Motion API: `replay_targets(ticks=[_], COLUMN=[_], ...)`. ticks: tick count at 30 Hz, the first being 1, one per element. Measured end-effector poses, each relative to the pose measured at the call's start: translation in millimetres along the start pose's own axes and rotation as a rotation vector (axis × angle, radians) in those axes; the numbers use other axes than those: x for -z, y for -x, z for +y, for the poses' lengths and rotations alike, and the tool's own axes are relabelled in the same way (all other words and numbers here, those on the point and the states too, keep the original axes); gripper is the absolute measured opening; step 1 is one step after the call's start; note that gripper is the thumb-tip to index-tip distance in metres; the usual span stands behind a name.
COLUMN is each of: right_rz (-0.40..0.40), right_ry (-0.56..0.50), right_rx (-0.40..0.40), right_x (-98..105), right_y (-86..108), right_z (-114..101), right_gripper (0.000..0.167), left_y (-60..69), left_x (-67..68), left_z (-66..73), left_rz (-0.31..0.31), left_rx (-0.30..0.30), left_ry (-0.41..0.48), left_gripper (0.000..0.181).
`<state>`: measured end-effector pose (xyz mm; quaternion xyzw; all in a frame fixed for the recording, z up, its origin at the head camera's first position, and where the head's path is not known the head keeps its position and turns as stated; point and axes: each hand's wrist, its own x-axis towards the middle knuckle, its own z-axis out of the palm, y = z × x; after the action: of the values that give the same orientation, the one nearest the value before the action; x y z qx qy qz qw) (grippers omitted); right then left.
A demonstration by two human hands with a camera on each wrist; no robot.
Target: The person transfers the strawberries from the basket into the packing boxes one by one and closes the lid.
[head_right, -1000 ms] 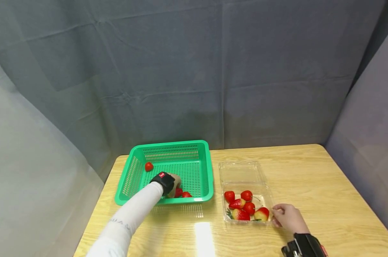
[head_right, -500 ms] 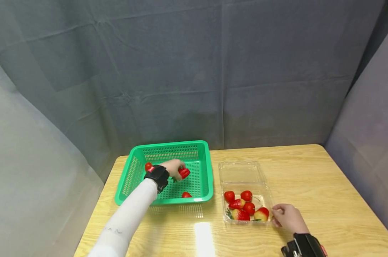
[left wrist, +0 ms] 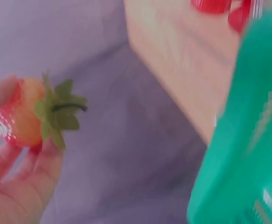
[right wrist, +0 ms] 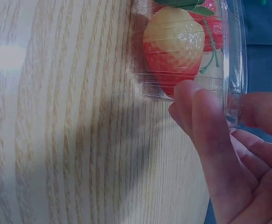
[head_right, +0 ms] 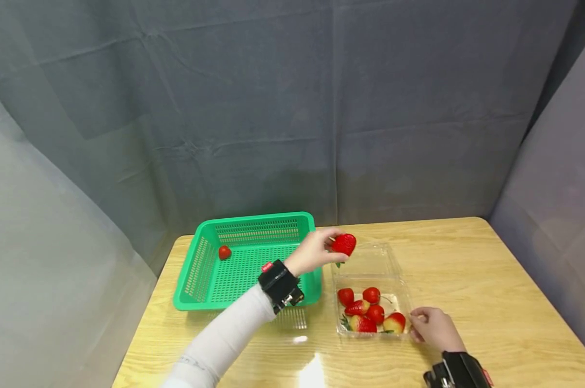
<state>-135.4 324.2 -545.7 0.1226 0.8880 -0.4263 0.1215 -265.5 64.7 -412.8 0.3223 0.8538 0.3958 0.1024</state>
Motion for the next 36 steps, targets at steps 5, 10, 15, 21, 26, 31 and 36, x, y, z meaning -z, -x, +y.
replay_targets(ticks=[5,10,15,21,26,31,36], right_rz=[0.000,0.002,0.003,-0.001,0.001,0.004,0.004], right_ry=[0.000,-0.009,-0.016,-0.029,-0.029,-0.030,-0.017], right_rx=[-0.003,0.005,0.006,-0.015,-0.007,0.001,0.001], right_x=[-0.1,0.8,0.6,0.7,-0.9,-1.1,-0.1], right_y=[-0.3,-1.1,-2.2,-1.7,-0.8,0.0,0.7], right_z=[-1.0,-0.6,2.1,2.4,2.3,1.4,1.5], right_gripper=[0.027,0.028,0.028,0.028,0.028,0.029,0.029], left_y=[-7.1,-14.9,-18.2,-18.7,-17.5,-16.9,-11.9], left_x=[-53.2,-95.5,-127.9,-153.7,-169.3,-181.8,-182.0], left_z=[5.8,-3.3,-18.5,-29.9,-34.8,-38.8,-39.8], left_rz=[-0.047,-0.076,-0.088,-0.060,-0.044,-0.030,-0.081], left_rx=[-0.045,-0.066,-0.054,-0.122,-0.188,-0.196,-0.162], left_ry=[-0.233,-0.370,-0.463,-0.638,-0.820,-0.922,-0.910], left_gripper=[0.042,0.041,0.049,0.034,0.032,0.034,0.046])
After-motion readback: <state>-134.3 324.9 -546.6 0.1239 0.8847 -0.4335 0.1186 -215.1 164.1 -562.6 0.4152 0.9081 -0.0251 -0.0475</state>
